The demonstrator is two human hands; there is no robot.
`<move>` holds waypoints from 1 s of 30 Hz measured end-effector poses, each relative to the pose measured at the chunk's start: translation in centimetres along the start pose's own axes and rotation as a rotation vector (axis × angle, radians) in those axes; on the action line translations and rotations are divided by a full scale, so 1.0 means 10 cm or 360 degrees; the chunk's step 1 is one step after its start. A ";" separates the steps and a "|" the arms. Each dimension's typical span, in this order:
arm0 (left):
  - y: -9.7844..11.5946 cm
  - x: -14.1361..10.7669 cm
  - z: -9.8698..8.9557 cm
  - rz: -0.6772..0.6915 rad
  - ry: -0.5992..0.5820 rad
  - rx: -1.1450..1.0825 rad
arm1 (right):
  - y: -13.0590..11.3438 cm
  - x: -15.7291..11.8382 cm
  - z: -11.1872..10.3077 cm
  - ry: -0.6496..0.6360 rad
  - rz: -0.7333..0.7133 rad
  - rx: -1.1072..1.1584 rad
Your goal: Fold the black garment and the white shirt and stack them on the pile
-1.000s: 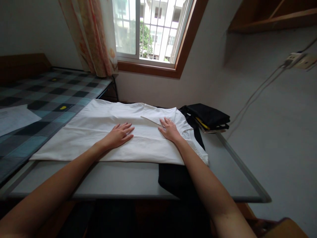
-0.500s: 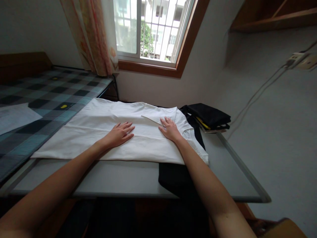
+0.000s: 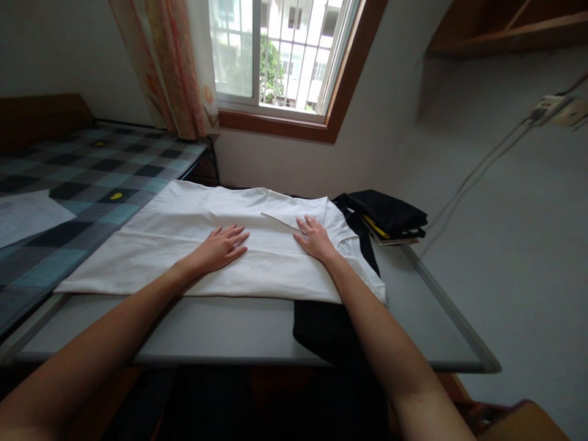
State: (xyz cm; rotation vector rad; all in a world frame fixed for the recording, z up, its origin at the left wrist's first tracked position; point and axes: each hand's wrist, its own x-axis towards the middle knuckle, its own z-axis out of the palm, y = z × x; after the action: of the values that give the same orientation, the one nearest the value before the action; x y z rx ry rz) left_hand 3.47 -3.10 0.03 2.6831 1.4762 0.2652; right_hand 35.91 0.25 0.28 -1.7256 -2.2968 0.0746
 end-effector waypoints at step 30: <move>0.00 0.00 0.00 0.0007 0.0003 0.0004 | -0.01 -0.01 -0.01 -0.0012 0.0013 -0.0023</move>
State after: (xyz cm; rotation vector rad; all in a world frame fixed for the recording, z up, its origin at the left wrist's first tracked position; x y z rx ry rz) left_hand 3.48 -3.12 0.04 2.6894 1.4719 0.2659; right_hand 35.82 0.13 0.36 -1.7446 -2.3015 0.0661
